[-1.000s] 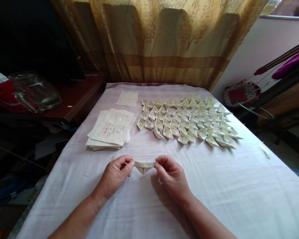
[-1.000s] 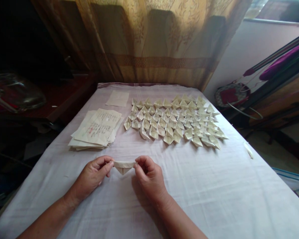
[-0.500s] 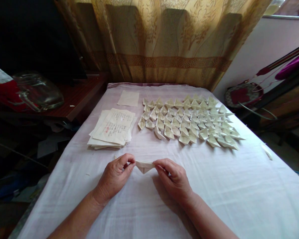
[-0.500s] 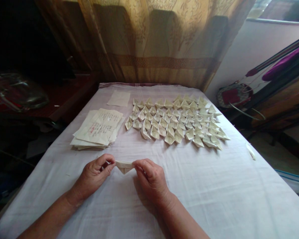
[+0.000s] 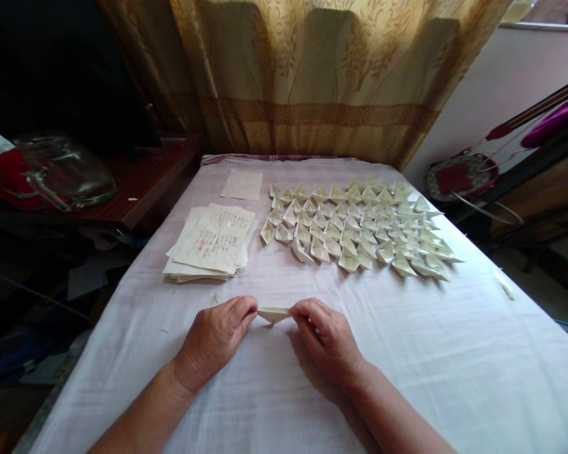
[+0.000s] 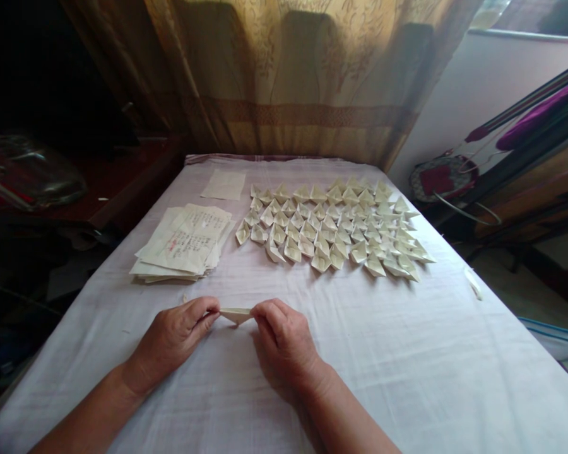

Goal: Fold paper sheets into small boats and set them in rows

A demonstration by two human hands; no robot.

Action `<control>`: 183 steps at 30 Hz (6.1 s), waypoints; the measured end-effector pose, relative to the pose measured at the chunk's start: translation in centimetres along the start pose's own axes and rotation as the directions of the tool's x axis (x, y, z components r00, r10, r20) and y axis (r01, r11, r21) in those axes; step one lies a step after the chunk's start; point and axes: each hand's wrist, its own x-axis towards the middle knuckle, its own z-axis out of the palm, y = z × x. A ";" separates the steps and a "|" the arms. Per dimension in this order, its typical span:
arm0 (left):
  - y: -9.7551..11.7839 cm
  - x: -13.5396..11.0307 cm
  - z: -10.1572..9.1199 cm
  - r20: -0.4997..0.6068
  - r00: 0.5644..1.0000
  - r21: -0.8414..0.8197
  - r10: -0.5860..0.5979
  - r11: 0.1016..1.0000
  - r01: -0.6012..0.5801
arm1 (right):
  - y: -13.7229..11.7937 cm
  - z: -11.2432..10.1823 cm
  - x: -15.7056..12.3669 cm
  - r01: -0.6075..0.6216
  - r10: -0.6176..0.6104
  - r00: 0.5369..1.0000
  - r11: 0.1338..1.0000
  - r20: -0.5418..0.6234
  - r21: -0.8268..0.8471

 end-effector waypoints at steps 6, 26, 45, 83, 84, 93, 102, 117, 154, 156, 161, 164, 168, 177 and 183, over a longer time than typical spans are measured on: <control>0.1 -0.2 -0.1 -0.089 0.991 0.067 0.103 0.993 -0.098 | -0.1 -0.1 0.1 0.104 -0.111 0.991 0.990 -0.070 -0.096; 1.1 -0.1 1.0 -0.101 0.986 -0.050 -0.132 0.991 0.128 | -0.4 0.7 -0.3 0.089 -0.103 0.990 0.987 -0.101 -0.134; 1.7 0.5 0.8 0.140 0.916 -0.407 -0.375 0.822 0.398 | -1.4 1.8 -0.2 0.238 -0.245 0.969 0.961 -0.028 -0.142; 2.3 0.1 1.9 0.193 0.913 -0.510 -0.359 0.758 0.406 | -0.2 2.2 0.2 -0.417 0.409 0.909 0.883 0.084 0.215; 2.3 0.2 1.9 0.194 0.917 -0.514 -0.349 0.760 0.398 | -0.3 2.0 0.3 -0.418 0.406 0.908 0.888 0.100 0.192; 1.7 0.9 1.3 0.318 0.851 -0.740 -0.419 0.451 0.499 | -1.5 0.6 0.3 -0.417 0.392 0.908 0.882 0.146 0.222; 2.2 0.5 1.3 0.453 0.837 -0.726 -0.309 0.417 0.547 | -1.6 1.5 0.5 -0.226 0.231 0.973 0.965 -0.026 0.133; 2.8 0.6 1.2 0.472 0.839 -0.745 -0.271 0.387 0.544 | -2.5 1.3 0.7 -0.414 0.445 0.895 0.811 0.024 0.414; 2.7 0.7 1.4 0.266 0.886 -0.707 -0.380 0.548 0.447 | -2.2 1.8 0.5 -0.468 0.461 0.883 0.846 0.091 0.257; 2.3 0.8 1.6 0.202 0.897 -0.669 -0.393 0.614 0.419 | -2.2 1.7 0.6 -0.432 0.425 0.902 0.880 0.078 0.198; 1.4 1.0 2.1 0.104 0.915 -0.567 -0.389 0.733 0.376 | -1.6 1.8 0.6 -0.373 0.367 0.925 0.926 0.092 0.052; 1.2 0.9 1.8 -0.089 0.952 -0.369 -0.293 0.897 0.242 | -1.0 2.0 0.4 -0.380 0.383 0.923 0.922 0.032 -0.074; 1.5 0.4 1.8 -0.237 0.967 -0.069 0.093 0.991 -0.112 | 0.1 2.0 0.3 -0.349 0.339 0.937 0.896 -0.087 -0.274; 2.2 -1.3 3.8 0.030 0.950 0.213 0.312 0.926 -0.311 | 1.0 1.8 0.3 -0.209 0.210 0.977 0.900 -0.042 -0.381; 2.2 -1.2 3.8 0.058 0.935 0.354 0.349 0.869 -0.346 | 1.7 1.2 0.9 -0.014 0.080 0.986 0.914 0.145 -0.406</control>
